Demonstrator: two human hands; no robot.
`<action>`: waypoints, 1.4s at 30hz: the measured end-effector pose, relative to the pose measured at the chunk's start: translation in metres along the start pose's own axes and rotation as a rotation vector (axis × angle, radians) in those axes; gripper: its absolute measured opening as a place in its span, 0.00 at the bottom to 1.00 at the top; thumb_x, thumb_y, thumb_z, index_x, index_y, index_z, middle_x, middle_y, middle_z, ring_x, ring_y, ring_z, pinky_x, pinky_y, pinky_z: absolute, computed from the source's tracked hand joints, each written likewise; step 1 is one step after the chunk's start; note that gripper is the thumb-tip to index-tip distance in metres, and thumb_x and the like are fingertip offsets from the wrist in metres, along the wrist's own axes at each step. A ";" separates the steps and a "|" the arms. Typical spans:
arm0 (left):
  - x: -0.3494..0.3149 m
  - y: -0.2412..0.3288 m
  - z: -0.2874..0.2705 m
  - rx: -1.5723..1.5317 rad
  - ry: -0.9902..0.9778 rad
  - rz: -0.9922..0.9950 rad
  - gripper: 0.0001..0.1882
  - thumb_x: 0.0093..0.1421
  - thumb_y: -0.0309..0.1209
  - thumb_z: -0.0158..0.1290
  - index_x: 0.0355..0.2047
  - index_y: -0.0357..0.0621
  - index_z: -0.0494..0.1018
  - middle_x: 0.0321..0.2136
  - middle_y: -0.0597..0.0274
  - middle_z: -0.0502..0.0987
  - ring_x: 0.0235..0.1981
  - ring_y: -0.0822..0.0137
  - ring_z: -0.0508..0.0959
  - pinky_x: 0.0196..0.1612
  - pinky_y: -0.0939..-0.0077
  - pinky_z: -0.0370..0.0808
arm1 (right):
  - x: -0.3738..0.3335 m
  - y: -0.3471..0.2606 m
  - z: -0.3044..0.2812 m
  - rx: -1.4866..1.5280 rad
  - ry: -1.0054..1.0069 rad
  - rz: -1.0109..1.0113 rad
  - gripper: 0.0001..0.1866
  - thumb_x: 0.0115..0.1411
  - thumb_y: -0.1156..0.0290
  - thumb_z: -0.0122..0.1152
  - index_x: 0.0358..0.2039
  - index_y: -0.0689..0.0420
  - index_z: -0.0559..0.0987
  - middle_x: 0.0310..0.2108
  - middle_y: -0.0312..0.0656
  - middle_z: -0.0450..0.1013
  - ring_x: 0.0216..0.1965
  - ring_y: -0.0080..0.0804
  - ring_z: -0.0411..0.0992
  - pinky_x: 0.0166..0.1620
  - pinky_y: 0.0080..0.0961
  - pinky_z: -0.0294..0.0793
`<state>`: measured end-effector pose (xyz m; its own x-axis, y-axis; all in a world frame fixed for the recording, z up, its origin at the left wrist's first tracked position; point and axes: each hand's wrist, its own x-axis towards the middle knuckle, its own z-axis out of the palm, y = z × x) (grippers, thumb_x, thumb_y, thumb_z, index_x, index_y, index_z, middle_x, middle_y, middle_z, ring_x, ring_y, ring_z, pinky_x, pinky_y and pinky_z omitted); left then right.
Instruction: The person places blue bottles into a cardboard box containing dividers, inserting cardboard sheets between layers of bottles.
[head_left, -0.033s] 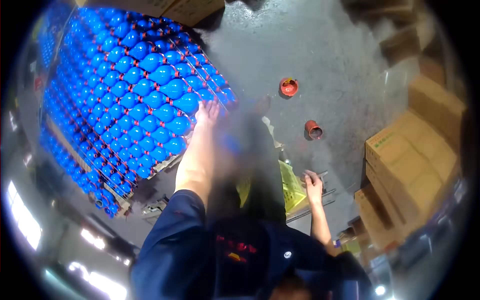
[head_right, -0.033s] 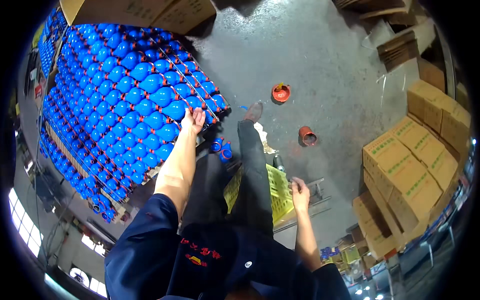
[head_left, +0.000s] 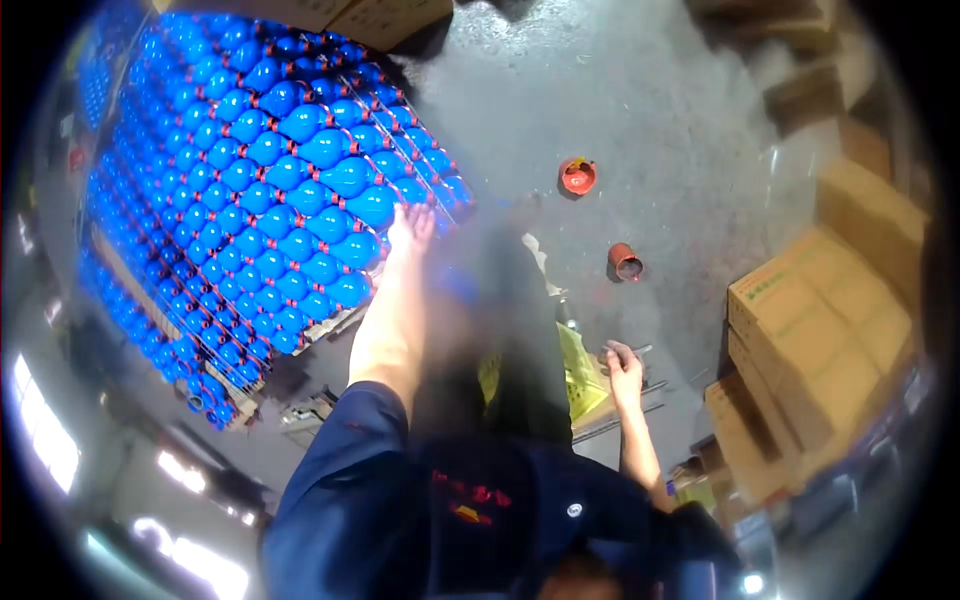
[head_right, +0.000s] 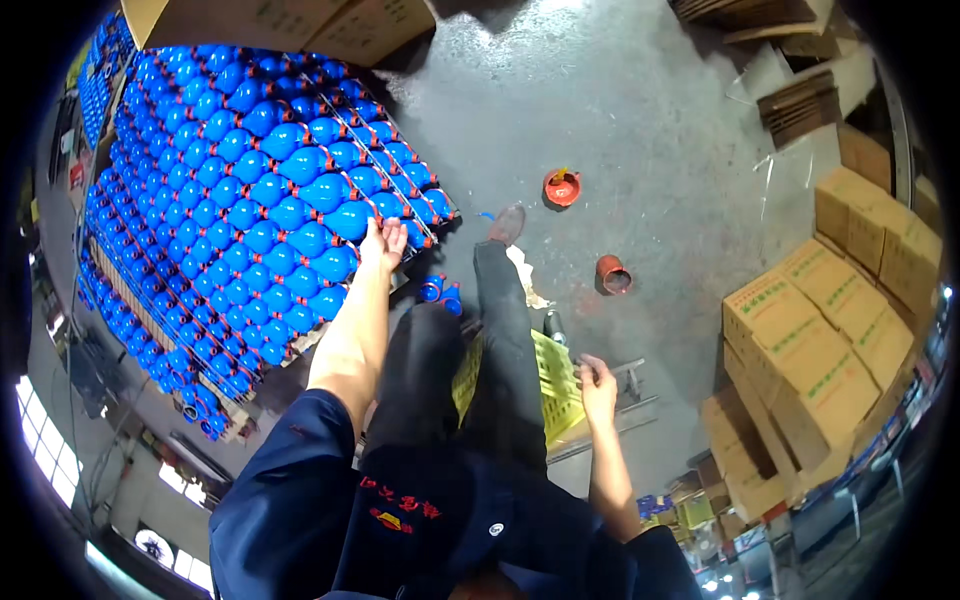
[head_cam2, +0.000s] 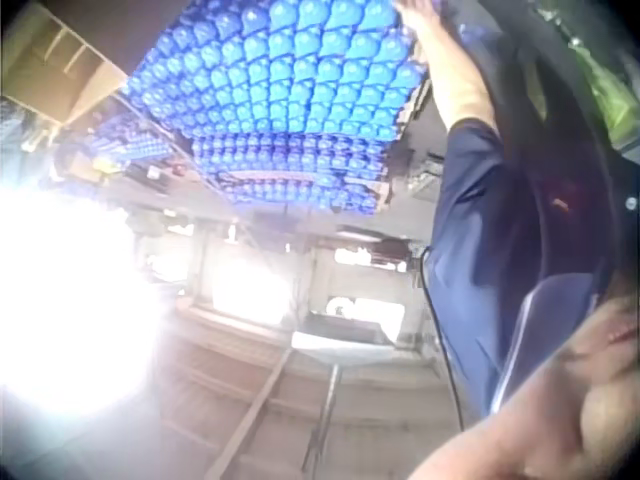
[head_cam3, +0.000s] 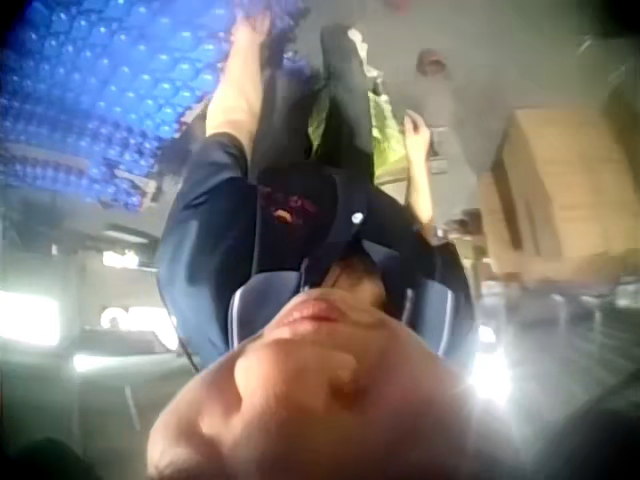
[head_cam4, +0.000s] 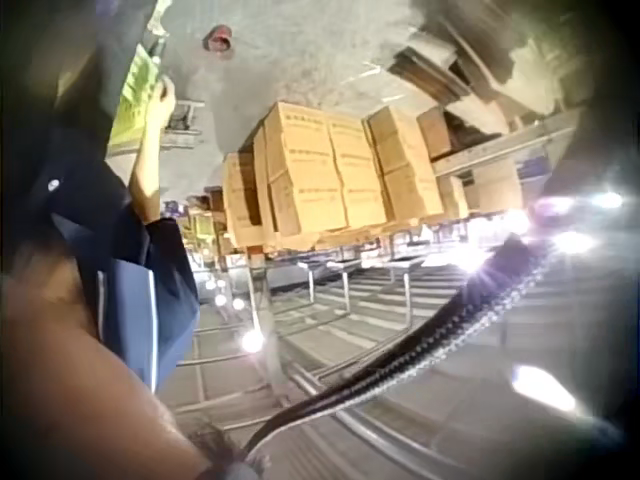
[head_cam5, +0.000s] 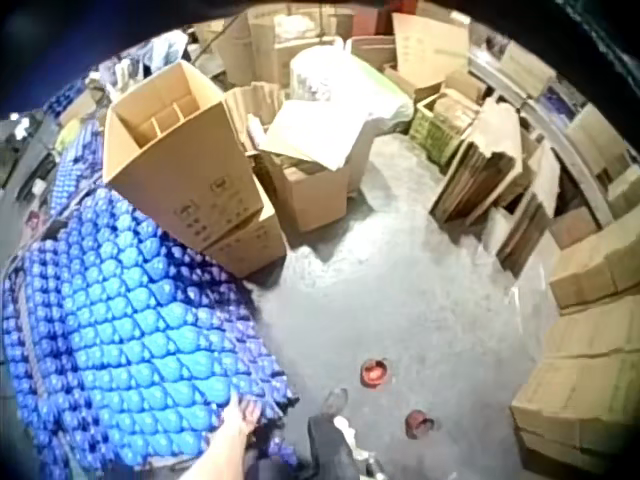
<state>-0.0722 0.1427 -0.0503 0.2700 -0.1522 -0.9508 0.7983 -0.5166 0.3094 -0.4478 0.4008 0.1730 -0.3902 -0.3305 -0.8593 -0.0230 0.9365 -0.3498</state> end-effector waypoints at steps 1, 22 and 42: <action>-0.010 0.003 -0.005 -0.021 -0.004 -0.016 0.20 0.68 0.48 0.46 0.43 0.43 0.70 0.40 0.57 0.76 0.41 0.61 0.76 0.48 0.63 0.77 | 0.009 -0.011 -0.002 -0.052 -0.025 -0.074 0.14 0.65 0.71 0.54 0.50 0.61 0.76 0.41 0.42 0.78 0.40 0.26 0.76 0.43 0.22 0.75; -0.059 0.107 0.018 0.448 0.104 0.318 0.46 0.58 0.43 0.61 0.67 0.43 0.45 0.50 0.50 0.70 0.37 0.67 0.78 0.32 0.78 0.72 | 0.004 -0.473 0.185 0.503 -1.069 0.432 0.37 0.65 0.37 0.40 0.51 0.62 0.70 0.39 0.52 0.77 0.38 0.46 0.78 0.44 0.42 0.80; -0.123 0.116 0.074 0.003 0.329 0.174 0.41 0.50 0.38 0.67 0.61 0.46 0.57 0.46 0.56 0.72 0.32 0.61 0.78 0.28 0.68 0.82 | 0.111 -0.642 0.157 0.031 -0.861 0.301 0.34 0.65 0.41 0.48 0.47 0.65 0.74 0.38 0.48 0.77 0.39 0.39 0.78 0.45 0.35 0.79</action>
<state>-0.0524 0.0389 0.1014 0.5607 0.0410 -0.8270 0.7236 -0.5098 0.4652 -0.3320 -0.2555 0.2438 0.4463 -0.0568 -0.8931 -0.0022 0.9979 -0.0645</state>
